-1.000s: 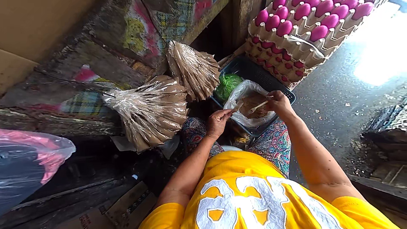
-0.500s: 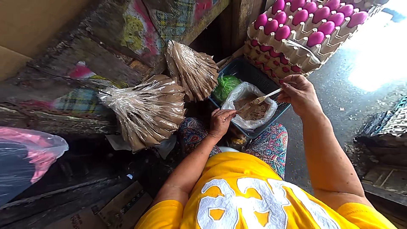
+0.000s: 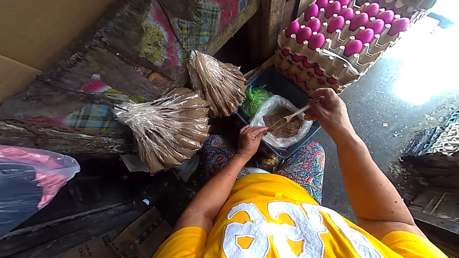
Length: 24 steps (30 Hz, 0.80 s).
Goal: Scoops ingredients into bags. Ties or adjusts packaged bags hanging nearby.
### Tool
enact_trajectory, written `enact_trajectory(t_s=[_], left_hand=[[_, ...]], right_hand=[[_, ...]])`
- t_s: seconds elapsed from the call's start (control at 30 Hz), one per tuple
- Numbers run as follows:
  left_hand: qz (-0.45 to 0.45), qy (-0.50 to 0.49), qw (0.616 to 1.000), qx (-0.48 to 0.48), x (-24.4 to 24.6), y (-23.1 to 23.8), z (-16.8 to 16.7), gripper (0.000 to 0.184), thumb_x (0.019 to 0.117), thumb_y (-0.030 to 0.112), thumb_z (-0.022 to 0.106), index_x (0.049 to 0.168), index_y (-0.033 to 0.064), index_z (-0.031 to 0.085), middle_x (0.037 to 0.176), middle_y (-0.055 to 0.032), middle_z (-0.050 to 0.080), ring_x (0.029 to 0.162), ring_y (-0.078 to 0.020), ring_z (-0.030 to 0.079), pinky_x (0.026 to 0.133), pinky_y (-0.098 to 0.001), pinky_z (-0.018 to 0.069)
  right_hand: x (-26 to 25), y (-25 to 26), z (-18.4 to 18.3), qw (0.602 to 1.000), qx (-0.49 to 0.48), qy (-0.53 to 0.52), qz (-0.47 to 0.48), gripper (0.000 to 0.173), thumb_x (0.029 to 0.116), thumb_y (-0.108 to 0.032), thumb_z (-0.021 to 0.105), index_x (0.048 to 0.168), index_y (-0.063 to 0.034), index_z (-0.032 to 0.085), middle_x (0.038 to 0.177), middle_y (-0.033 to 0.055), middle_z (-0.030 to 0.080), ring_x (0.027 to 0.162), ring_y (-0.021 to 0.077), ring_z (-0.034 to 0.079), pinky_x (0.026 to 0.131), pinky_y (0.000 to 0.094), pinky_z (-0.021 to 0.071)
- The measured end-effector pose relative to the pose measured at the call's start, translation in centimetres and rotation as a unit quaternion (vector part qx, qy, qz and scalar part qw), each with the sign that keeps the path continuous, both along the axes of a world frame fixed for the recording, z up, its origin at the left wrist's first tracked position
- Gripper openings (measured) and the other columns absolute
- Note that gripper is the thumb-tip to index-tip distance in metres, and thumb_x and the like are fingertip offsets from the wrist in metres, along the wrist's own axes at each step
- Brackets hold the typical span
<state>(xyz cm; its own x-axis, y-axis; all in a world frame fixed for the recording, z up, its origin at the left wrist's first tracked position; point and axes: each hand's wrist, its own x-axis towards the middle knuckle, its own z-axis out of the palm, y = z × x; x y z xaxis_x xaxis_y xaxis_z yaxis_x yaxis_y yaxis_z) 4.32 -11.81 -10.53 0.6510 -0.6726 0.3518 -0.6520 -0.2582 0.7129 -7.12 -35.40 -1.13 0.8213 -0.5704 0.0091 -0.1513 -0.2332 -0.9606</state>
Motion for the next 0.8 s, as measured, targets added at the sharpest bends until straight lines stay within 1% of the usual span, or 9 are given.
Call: enact_trajectory(t_s=[0.13, 0.27, 0.4, 0.47, 0.57, 0.63, 0.7, 0.73, 0.8], left_hand=[[0.006, 0.038, 0.999, -0.004, -0.2, 0.0, 0.1, 0.018, 0.0972, 0.008, 0.066, 0.107, 0.0074, 0.080, 0.103, -0.0067, 0.078, 0.101, -0.0188, 0.073, 0.108, -0.0491, 0.0431], [0.018, 0.087, 0.996, -0.017, -0.3, 0.3, 0.3, 0.019, 0.0974, 0.006, 0.065, 0.110, 0.0049, 0.079, 0.103, -0.0086, 0.078, 0.100, -0.0198, 0.072, 0.105, -0.0447, 0.0472], [0.014, 0.198, 0.978, -0.062, -0.1, 0.7, 0.1, 0.019, 0.0980, 0.005, 0.064, 0.112, 0.0003, 0.076, 0.108, -0.0123, 0.076, 0.103, -0.0168, 0.071, 0.099, -0.0372, 0.0536], [0.006, 0.236, 0.968, -0.086, 0.0, 1.0, -0.1, 0.019, 0.0981, 0.004, 0.064, 0.112, -0.0015, 0.075, 0.108, -0.0126, 0.075, 0.101, -0.0137, 0.071, 0.097, -0.0333, 0.0550], [-0.012, 0.255, 0.959, -0.125, 0.2, 1.3, -0.5, 0.018, 0.0975, 0.001, 0.064, 0.112, -0.0041, 0.074, 0.106, -0.0130, 0.075, 0.096, -0.0114, 0.072, 0.095, -0.0303, 0.0566], [-0.020, 0.262, 0.954, -0.143, 0.3, 1.3, -0.8, 0.018, 0.0972, 0.000, 0.064, 0.111, -0.0044, 0.074, 0.103, -0.0120, 0.075, 0.092, -0.0095, 0.071, 0.091, -0.0287, 0.0578], [-0.021, 0.261, 0.954, -0.147, 0.4, 1.4, -0.8, 0.018, 0.0971, -0.001, 0.064, 0.112, -0.0044, 0.074, 0.104, -0.0121, 0.075, 0.094, -0.0089, 0.071, 0.093, -0.0279, 0.0567], [-0.020, 0.259, 0.954, -0.149, 0.4, 1.5, -0.8, 0.018, 0.0970, -0.001, 0.064, 0.111, -0.0043, 0.074, 0.105, -0.0124, 0.076, 0.097, -0.0092, 0.072, 0.094, -0.0280, 0.0562], [-0.020, 0.259, 0.953, -0.157, 0.5, 1.6, -1.1, 0.018, 0.0970, 0.000, 0.064, 0.110, -0.0040, 0.075, 0.106, -0.0126, 0.076, 0.098, -0.0098, 0.072, 0.095, -0.0285, 0.0561]], right_hand=[[0.1, 1.8, 0.9, 0.990, -0.133, 0.007, 0.044, 0.025, 0.1059, -0.014, 0.052, 0.127, -0.0008, 0.056, 0.090, 0.0106, 0.069, 0.068, 0.0160, 0.069, 0.066, 0.0361, 0.0603], [0.1, 3.7, 1.7, 0.960, -0.249, -0.004, 0.131, 0.025, 0.1048, -0.008, 0.054, 0.128, -0.0011, 0.058, 0.102, 0.0156, 0.071, 0.080, 0.0265, 0.073, 0.074, 0.0487, 0.0618], [-0.4, 5.2, 3.4, 0.919, -0.358, -0.048, 0.161, 0.025, 0.1029, -0.005, 0.054, 0.126, -0.0012, 0.064, 0.104, 0.0162, 0.072, 0.086, 0.0297, 0.072, 0.077, 0.0487, 0.0593], [-1.0, 5.2, 4.2, 0.918, -0.362, -0.065, 0.145, 0.025, 0.1033, -0.006, 0.052, 0.124, -0.0003, 0.064, 0.107, 0.0172, 0.072, 0.090, 0.0295, 0.073, 0.079, 0.0481, 0.0594], [-2.1, 4.5, 4.0, 0.939, -0.319, -0.093, 0.089, 0.026, 0.1041, -0.007, 0.053, 0.127, 0.0025, 0.062, 0.110, 0.0176, 0.071, 0.091, 0.0218, 0.073, 0.084, 0.0411, 0.0617], [-2.8, 3.8, 3.0, 0.951, -0.279, -0.133, 0.028, 0.027, 0.1032, -0.005, 0.053, 0.126, 0.0052, 0.061, 0.111, 0.0166, 0.069, 0.089, 0.0158, 0.071, 0.083, 0.0361, 0.0619], [-3.3, 3.2, 1.1, 0.950, -0.264, -0.159, -0.040, 0.026, 0.1024, -0.004, 0.053, 0.126, 0.0062, 0.060, 0.110, 0.0132, 0.067, 0.089, 0.0116, 0.069, 0.083, 0.0326, 0.0608], [-3.5, 2.9, -0.3, 0.950, -0.270, -0.145, -0.062, 0.027, 0.1024, -0.003, 0.053, 0.126, 0.0073, 0.060, 0.110, 0.0147, 0.068, 0.091, 0.0135, 0.069, 0.084, 0.0337, 0.0602], [-4.1, 3.2, -3.4, 0.952, -0.293, -0.056, -0.068, 0.028, 0.1027, -0.003, 0.053, 0.125, 0.0104, 0.062, 0.112, 0.0242, 0.070, 0.097, 0.0266, 0.071, 0.088, 0.0420, 0.0586]])
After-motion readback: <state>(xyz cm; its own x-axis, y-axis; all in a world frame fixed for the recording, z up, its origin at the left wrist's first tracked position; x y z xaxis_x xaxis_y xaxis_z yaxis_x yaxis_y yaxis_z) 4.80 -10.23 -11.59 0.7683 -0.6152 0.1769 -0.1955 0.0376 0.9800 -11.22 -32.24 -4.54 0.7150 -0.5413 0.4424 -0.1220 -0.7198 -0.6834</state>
